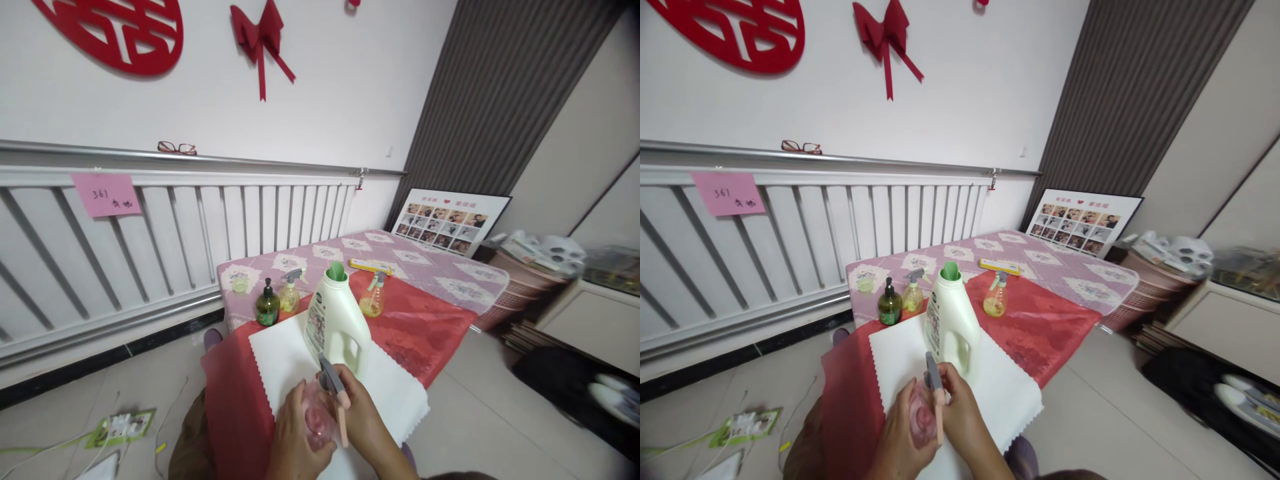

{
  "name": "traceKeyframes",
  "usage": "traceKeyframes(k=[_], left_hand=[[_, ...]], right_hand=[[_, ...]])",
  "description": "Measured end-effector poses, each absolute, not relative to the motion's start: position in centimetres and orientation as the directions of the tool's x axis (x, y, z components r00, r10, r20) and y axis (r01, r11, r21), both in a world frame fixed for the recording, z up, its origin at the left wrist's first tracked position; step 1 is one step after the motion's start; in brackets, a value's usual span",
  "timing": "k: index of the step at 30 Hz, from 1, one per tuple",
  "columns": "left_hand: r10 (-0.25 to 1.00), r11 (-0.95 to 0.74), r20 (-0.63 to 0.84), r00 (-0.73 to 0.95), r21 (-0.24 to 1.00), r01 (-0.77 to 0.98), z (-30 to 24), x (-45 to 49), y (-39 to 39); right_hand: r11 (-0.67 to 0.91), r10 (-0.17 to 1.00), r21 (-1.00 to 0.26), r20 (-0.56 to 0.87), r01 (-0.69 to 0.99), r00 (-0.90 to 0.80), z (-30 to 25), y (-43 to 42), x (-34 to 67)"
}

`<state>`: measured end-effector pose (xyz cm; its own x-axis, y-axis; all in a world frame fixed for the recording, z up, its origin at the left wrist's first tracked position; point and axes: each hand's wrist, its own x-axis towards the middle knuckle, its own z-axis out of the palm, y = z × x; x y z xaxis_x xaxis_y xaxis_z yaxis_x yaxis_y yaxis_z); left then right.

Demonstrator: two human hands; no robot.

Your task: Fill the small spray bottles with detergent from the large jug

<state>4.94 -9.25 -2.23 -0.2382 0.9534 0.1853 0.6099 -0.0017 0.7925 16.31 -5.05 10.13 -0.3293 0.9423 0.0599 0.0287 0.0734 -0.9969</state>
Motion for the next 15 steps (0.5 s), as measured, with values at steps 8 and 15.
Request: traceKeyframes(k=[8,15], left_hand=[[0.984,-0.057,0.14,-0.113,0.84,0.539,-2.1,3.5,-8.9],[0.989,-0.099,0.13,-0.075,0.941,0.323,0.0,1.5,-9.6]], right_hand=[[0.148,0.978,-0.987,0.137,0.06,-0.156,8.8,-5.4,14.8],[0.132,0.988,-0.991,0.134,-0.029,-0.077,7.8,-5.5,13.9]])
